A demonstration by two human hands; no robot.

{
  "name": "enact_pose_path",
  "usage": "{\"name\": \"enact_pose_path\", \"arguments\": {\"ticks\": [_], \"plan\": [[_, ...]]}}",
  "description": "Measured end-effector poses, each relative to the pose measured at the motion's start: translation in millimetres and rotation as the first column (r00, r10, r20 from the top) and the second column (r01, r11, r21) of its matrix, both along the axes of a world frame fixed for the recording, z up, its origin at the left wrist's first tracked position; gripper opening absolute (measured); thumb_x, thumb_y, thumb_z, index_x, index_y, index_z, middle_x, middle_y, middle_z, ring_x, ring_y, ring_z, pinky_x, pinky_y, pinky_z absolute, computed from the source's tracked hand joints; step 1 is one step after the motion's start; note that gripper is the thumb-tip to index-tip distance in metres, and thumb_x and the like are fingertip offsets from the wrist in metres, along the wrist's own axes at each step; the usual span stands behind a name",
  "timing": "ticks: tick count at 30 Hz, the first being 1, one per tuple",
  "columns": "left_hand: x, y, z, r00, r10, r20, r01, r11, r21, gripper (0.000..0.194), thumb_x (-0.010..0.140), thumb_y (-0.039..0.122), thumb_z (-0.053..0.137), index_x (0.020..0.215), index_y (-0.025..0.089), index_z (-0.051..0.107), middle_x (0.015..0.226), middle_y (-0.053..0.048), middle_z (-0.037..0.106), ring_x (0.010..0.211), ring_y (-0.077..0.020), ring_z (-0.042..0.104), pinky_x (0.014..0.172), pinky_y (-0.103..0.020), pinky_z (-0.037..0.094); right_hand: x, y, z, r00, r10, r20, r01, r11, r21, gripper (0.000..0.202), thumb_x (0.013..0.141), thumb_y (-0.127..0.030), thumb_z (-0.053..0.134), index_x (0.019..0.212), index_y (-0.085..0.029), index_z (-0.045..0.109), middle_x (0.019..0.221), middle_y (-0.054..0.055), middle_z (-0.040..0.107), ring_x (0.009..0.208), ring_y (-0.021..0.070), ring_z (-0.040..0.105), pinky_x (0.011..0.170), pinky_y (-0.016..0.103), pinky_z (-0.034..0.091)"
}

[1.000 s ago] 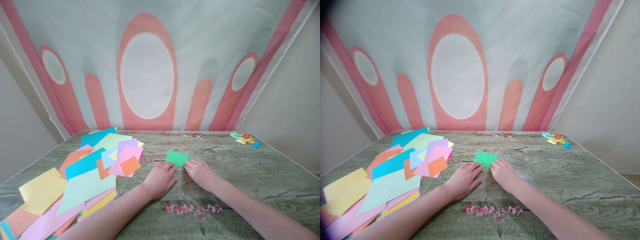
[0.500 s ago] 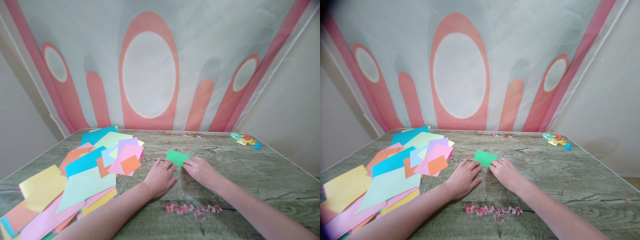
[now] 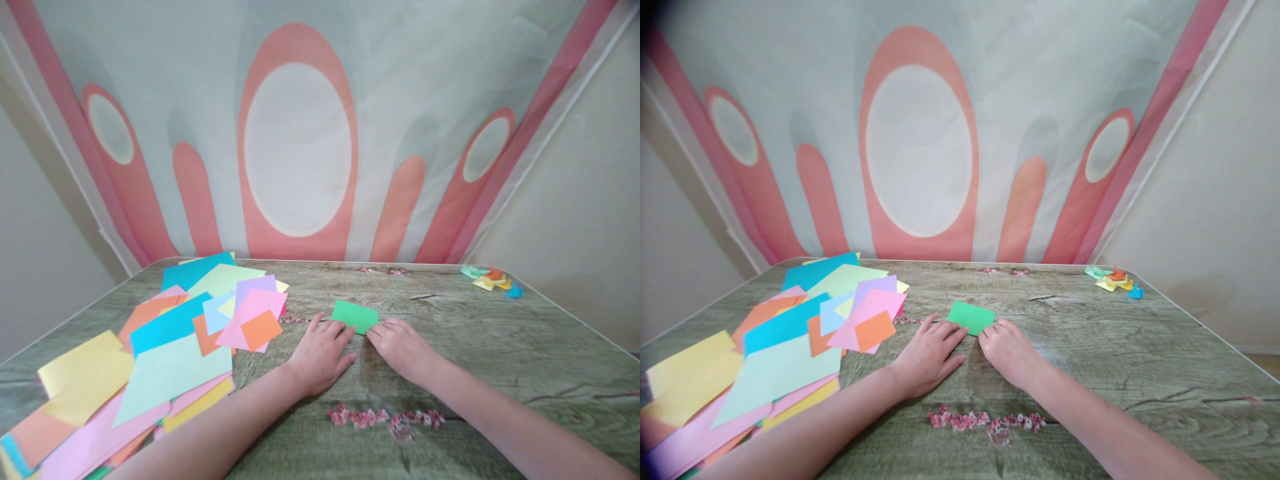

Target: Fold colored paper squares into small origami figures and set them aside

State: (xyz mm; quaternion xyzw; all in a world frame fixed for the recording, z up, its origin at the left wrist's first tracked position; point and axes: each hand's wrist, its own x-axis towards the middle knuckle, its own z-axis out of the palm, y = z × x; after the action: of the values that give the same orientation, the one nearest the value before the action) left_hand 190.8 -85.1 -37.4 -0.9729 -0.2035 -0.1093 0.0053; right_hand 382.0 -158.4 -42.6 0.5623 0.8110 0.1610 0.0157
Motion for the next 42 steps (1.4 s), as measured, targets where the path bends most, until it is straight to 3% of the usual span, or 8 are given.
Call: {"name": "enact_pose_path", "arguments": {"ticks": [11, 16, 21, 24, 29, 34, 42], "plan": [[0, 0, 1.8, 1.000, -0.020, 0.009, 0.020, 1.000, -0.007, 0.039, 0.090, 0.045, 0.033, 0.117, 0.022, 0.049, 0.108, -0.006, 0.053, 0.108, -0.0206, 0.047, 0.105, -0.043, 0.019, -13, -10, 12.2, 0.999, -0.043, 0.002, 0.043, 0.999, -0.008, 0.012, 0.083, -0.008, 0.050, 0.084, -0.016, 0.058, 0.076, 0.005, 0.064, 0.074, 0.0200, 0.061, 0.071, 0.033, 0.040], [-1, 1, 1.5, 0.999, -0.036, 0.010, 0.036, 0.999, -0.016, 0.038, 0.090, 0.045, 0.034, 0.117, 0.022, 0.049, 0.107, -0.006, 0.054, 0.107, -0.0208, 0.047, 0.105, -0.043, 0.021, -14, -12, 14.8, 0.997, -0.079, -0.022, 0.078, 0.996, -0.039, 0.013, 0.084, -0.009, 0.048, 0.089, -0.017, 0.058, 0.080, 0.005, 0.063, 0.067, 0.0178, 0.061, 0.057, 0.028, 0.039], [0, 0, 1.3, 0.999, -0.035, 0.006, 0.035, 0.999, -0.012, 0.039, 0.090, 0.045, 0.035, 0.117, 0.021, 0.049, 0.107, -0.007, 0.054, 0.107, -0.0213, 0.048, 0.105, -0.044, 0.021, -11, -11, 11.7, 0.989, -0.097, -0.108, 0.094, 0.995, -0.035, 0.019, 0.086, -0.008, 0.043, 0.093, -0.016, 0.059, 0.081, 0.005, 0.062, 0.064, 0.0145, 0.061, 0.054, 0.025, 0.040], [-1, 0, 1.4, 1.000, -0.027, 0.008, 0.028, 1.000, -0.014, 0.039, 0.089, 0.045, 0.035, 0.117, 0.021, 0.050, 0.108, -0.007, 0.054, 0.107, -0.0213, 0.047, 0.105, -0.043, 0.020, -10, -11, 11.1, 0.973, -0.070, -0.222, 0.069, 0.998, -0.014, 0.021, 0.087, -0.010, 0.042, 0.096, -0.016, 0.060, 0.085, 0.006, 0.062, 0.071, 0.0152, 0.061, 0.061, 0.025, 0.043], [-1, 0, 2.4, 1.000, -0.027, 0.006, 0.027, 0.999, -0.020, 0.039, 0.090, 0.045, 0.035, 0.117, 0.021, 0.050, 0.108, -0.007, 0.054, 0.108, -0.0212, 0.047, 0.105, -0.043, 0.021, 1, -3, 9.2, 0.912, 0.023, -0.409, -0.017, 1.000, 0.019, 0.024, 0.085, -0.009, 0.047, 0.101, -0.018, 0.062, 0.092, 0.006, 0.062, 0.086, 0.0166, 0.056, 0.077, 0.027, 0.044], [-1, 1, 2.3, 0.999, -0.034, 0.003, 0.035, 0.999, -0.024, 0.039, 0.090, 0.045, 0.035, 0.116, 0.020, 0.050, 0.109, -0.007, 0.054, 0.107, -0.0215, 0.047, 0.104, -0.042, 0.022, 24, 12, 2.1, 0.858, 0.057, -0.510, -0.058, 0.998, 0.015, 0.011, 0.083, -0.023, 0.057, 0.085, -0.023, 0.068, 0.092, 0.003, 0.065, 0.093, 0.0186, 0.052, 0.084, 0.035, 0.038], [-2, 1, 1.1, 1.000, -0.030, -0.001, 0.030, 0.999, -0.026, 0.041, 0.090, 0.045, 0.035, 0.118, 0.020, 0.050, 0.112, -0.008, 0.054, 0.108, -0.0225, 0.047, 0.102, -0.042, 0.024, 40, 27, -11.3, 0.604, -0.009, -0.797, -0.124, 0.987, -0.105, 0.022, 0.087, -0.029, 0.049, 0.081, -0.017, 0.066, 0.087, 0.005, 0.064, 0.081, 0.0144, 0.058, 0.077, 0.029, 0.043]]}}
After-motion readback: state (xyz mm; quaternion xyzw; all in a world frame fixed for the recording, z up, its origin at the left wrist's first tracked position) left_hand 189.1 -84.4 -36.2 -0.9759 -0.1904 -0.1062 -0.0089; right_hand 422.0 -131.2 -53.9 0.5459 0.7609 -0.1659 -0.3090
